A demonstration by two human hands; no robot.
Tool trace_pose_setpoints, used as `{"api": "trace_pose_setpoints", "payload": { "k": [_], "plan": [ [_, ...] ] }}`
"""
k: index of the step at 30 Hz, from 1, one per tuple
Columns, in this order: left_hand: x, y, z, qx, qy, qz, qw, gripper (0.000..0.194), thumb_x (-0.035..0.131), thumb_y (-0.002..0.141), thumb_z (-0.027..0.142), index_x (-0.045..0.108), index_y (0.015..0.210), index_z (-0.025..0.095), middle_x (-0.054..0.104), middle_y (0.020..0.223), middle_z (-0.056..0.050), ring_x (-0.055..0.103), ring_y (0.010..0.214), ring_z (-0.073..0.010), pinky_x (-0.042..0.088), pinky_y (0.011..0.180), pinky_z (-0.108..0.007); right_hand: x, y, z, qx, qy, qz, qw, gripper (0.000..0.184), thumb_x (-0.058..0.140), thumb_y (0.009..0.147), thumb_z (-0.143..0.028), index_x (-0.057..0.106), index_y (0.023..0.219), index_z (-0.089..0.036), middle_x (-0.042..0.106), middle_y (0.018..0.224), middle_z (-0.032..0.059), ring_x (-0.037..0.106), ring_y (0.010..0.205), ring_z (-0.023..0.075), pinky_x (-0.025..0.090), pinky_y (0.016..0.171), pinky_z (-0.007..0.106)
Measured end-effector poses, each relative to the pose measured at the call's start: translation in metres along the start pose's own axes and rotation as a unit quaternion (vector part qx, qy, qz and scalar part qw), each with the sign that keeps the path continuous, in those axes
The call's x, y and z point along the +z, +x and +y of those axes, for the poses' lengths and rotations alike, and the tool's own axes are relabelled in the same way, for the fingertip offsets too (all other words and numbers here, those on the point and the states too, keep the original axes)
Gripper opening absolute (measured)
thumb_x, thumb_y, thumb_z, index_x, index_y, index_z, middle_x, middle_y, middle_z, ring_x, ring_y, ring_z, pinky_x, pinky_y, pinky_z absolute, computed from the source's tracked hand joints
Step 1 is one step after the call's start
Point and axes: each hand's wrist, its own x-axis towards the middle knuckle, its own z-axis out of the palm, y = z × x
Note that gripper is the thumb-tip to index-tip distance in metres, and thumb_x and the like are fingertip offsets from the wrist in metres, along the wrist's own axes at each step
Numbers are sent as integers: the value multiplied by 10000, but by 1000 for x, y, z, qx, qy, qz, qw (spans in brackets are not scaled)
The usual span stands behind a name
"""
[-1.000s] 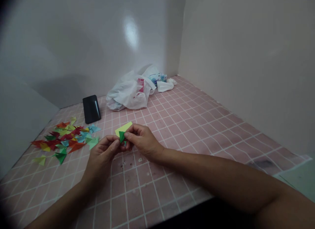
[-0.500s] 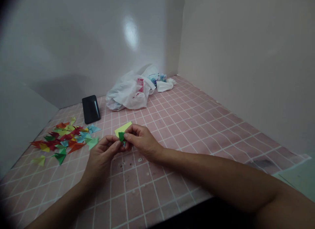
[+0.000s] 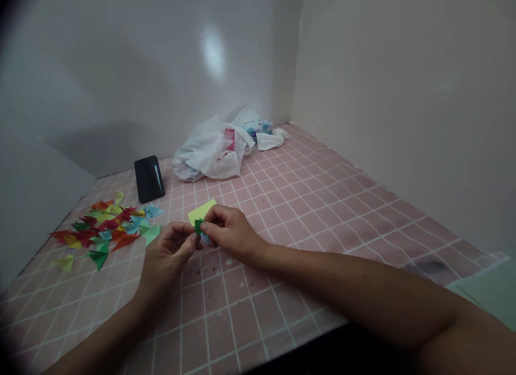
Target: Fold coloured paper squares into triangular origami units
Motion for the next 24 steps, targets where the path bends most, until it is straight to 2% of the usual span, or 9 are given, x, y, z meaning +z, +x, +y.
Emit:
{"api": "trace_pose_setpoints", "payload": {
  "k": [4,6,8,11,14,19,22,24],
  "plan": [
    [-1,1,2,3,38,5,999,128,691,721,265,613,761,172,638,674,18,596,616,-120,467,597,-237,-4,1,-4,-98,-115,42,988,66,645,829,-219,592,817,-182,588,768,-8,548,704,125,438,644,266],
    [-1,0,1,2,56,1,998,123,677,719,271,610,755,173,628,665,19,589,608,-122,455,588,-239,-7,3,-6,-151,-167,37,974,8,638,837,-189,634,830,-185,602,839,11,562,808,145,445,737,294],
    [-2,0,1,5,72,-6,997,121,667,722,276,610,755,175,620,667,19,582,607,-125,446,584,-242,-10,6,-7,-182,-192,14,964,44,639,840,-172,658,804,-188,594,856,15,562,857,153,441,798,311],
    [-4,0,0,17,89,-16,996,122,660,727,284,609,759,178,612,677,18,572,615,-127,443,591,-248,-14,9,-6,-185,-180,-16,966,60,655,826,-160,665,776,-191,591,872,14,564,875,154,442,828,317],
    [-6,1,2,27,114,-21,993,113,650,726,283,610,744,178,601,666,17,556,607,-126,434,589,-249,-14,9,-4,-159,-144,-27,976,66,669,805,-167,650,747,-192,602,873,10,571,875,157,442,833,323],
    [-6,2,4,25,142,-29,989,122,639,730,296,610,733,178,598,656,16,545,588,-126,425,570,-251,-10,4,-2,-120,-86,-9,989,116,645,812,-207,614,704,-181,582,820,5,547,792,145,432,755,300],
    [-5,1,4,12,132,-28,991,119,644,722,289,606,726,176,594,649,21,542,581,-120,418,559,-242,-10,3,-4,-141,-108,3,984,162,588,872,-237,618,723,-179,593,860,20,558,835,148,433,785,301],
    [-4,1,4,-6,109,-19,994,126,654,715,289,603,730,175,593,638,26,543,576,-116,417,554,-236,-10,3,-8,-165,-134,37,976,212,527,926,-275,630,767,-179,608,925,38,568,909,157,433,832,306]
  ]
}}
